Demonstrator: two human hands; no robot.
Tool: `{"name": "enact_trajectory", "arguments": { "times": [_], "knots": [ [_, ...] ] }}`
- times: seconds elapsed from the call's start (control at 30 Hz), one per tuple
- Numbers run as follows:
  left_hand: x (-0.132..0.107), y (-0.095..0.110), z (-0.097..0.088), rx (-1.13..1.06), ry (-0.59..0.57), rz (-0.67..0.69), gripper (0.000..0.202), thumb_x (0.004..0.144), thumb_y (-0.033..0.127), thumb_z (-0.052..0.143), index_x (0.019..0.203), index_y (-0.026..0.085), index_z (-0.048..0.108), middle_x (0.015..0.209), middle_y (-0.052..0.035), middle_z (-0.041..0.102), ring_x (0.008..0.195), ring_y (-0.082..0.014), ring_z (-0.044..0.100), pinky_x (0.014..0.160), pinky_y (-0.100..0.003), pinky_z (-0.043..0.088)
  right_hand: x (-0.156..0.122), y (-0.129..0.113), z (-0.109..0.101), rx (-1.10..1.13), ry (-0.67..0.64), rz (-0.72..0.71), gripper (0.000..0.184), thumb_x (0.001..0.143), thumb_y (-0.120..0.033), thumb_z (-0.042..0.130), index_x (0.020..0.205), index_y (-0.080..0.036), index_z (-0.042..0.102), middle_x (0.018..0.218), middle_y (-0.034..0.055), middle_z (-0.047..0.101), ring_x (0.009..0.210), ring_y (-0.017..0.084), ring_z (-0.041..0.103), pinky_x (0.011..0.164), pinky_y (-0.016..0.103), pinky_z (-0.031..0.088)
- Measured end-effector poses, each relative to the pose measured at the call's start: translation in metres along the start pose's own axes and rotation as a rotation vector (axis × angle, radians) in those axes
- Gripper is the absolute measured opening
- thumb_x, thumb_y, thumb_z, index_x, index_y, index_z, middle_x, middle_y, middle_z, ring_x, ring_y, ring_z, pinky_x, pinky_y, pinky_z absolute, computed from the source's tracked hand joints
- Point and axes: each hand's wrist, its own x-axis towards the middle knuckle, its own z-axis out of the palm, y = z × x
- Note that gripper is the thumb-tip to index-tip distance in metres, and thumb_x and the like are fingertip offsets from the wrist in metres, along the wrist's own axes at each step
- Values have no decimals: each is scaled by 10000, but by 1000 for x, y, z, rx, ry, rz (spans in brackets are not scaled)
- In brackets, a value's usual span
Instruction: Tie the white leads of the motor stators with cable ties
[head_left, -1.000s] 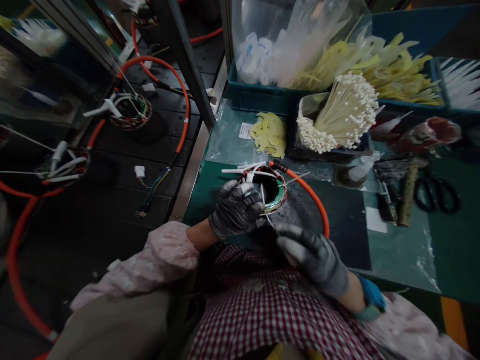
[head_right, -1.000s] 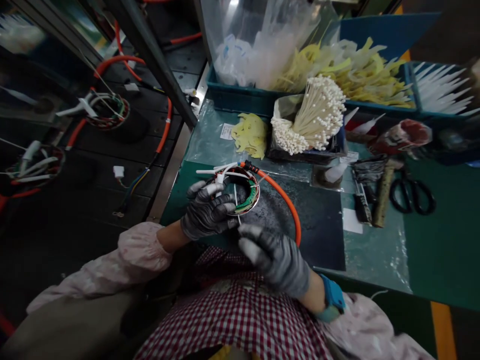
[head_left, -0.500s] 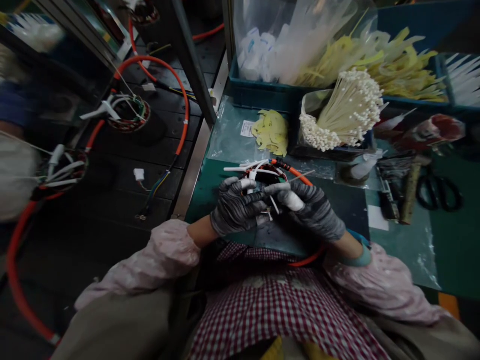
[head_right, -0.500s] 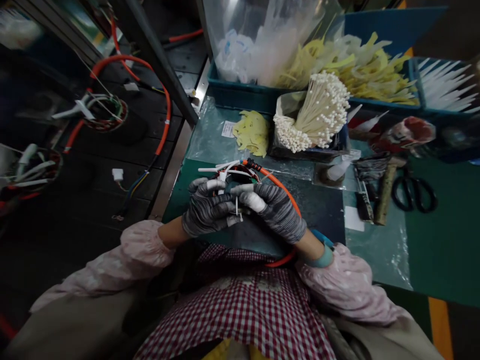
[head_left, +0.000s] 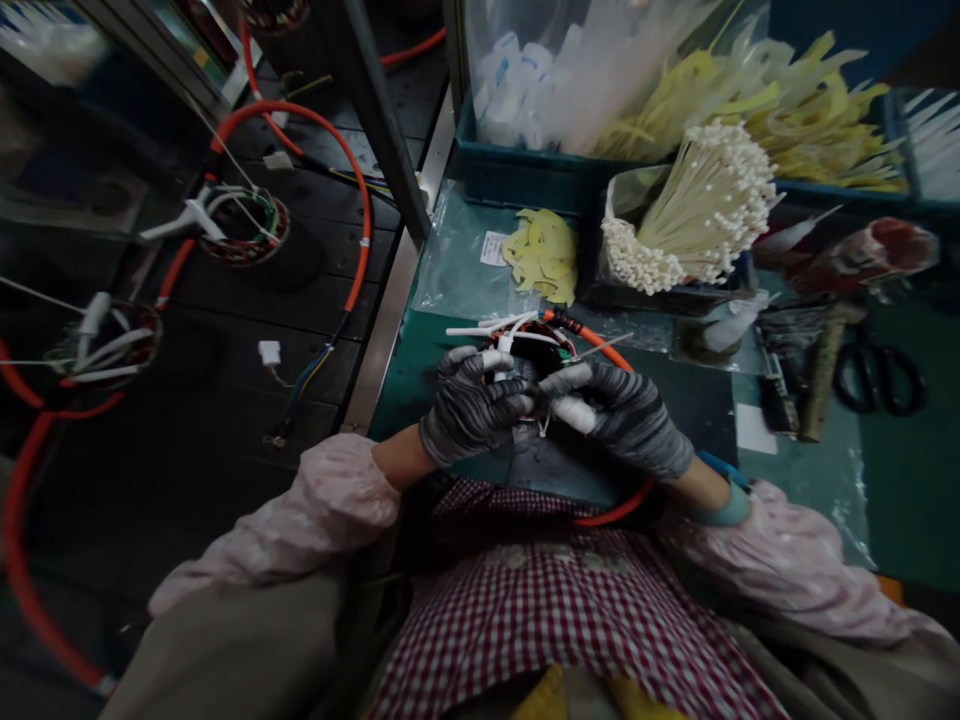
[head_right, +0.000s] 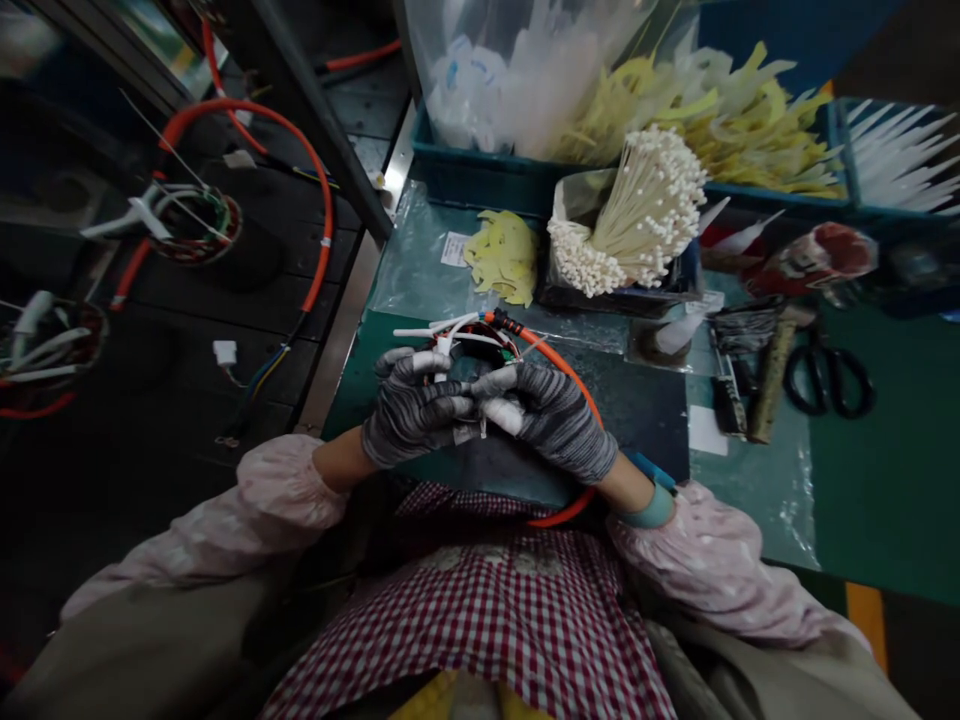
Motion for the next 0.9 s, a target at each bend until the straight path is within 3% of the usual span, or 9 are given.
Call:
{"name": "enact_trajectory", "arguments": {
  "times": [0.13,0.23,0.3,0.43,0.6,0.7,0.8,0.9],
  "knots": [
    [4,3,-3,21,32,-3,212,996,544,734,1082,357,786,1094,52,797,1263,-209,588,1254,-394,205,-2,7,-1,-32,-34,-59,129,987,-273,747,1088,-257,825,1001,39,851,892,224,816,847,381,693],
    [8,4,-4,-5,27,-9,199,979,521,742,1079,352,770,1064,68,810,1253,-216,597,1261,-397,198,-9,16,0,-74,-152,-155,153,999,-368,745,1073,-272,838,1002,49,845,903,218,803,867,372,666],
    [9,5,-4,-41,41,-6,176,994,503,709,1044,340,750,1032,83,817,1227,-223,605,1263,-403,191,-18,21,3,-97,-188,-123,206,1004,-440,743,1097,-279,830,1026,52,842,920,222,795,870,375,652],
    [9,5,-3,-64,25,-8,157,995,484,691,1022,334,731,1029,78,812,1218,-235,603,1261,-425,184,-32,22,8,-124,-52,42,278,1019,-519,727,1120,-271,797,1010,48,828,893,228,774,840,379,641],
    [6,8,2,-104,31,-69,166,914,416,773,1051,338,724,1064,52,777,1241,-235,607,1267,-440,205,-23,6,15,-23,-282,-109,262,1087,-425,617,996,-253,792,964,29,826,882,186,766,855,325,634],
    [8,10,6,-89,112,-98,185,922,379,750,1097,329,715,1048,38,784,1201,-240,645,1267,-467,231,-2,3,31,-83,-80,-126,260,1067,-393,607,884,-270,743,882,20,774,846,194,739,840,348,646],
    [10,12,4,-114,88,-56,195,926,327,785,1093,332,685,993,64,812,1202,-246,673,1240,-511,289,17,6,44,-154,194,-123,208,1069,-370,527,970,-293,692,991,58,755,1013,249,733,1002,461,628],
    [2,19,-5,-78,40,-63,206,938,338,794,1107,335,675,1147,22,805,1259,-281,660,1156,-553,397,17,11,25,-233,503,-86,158,1084,-362,478,1073,-310,627,1057,57,729,1053,251,717,1045,495,613]
  ]
}}
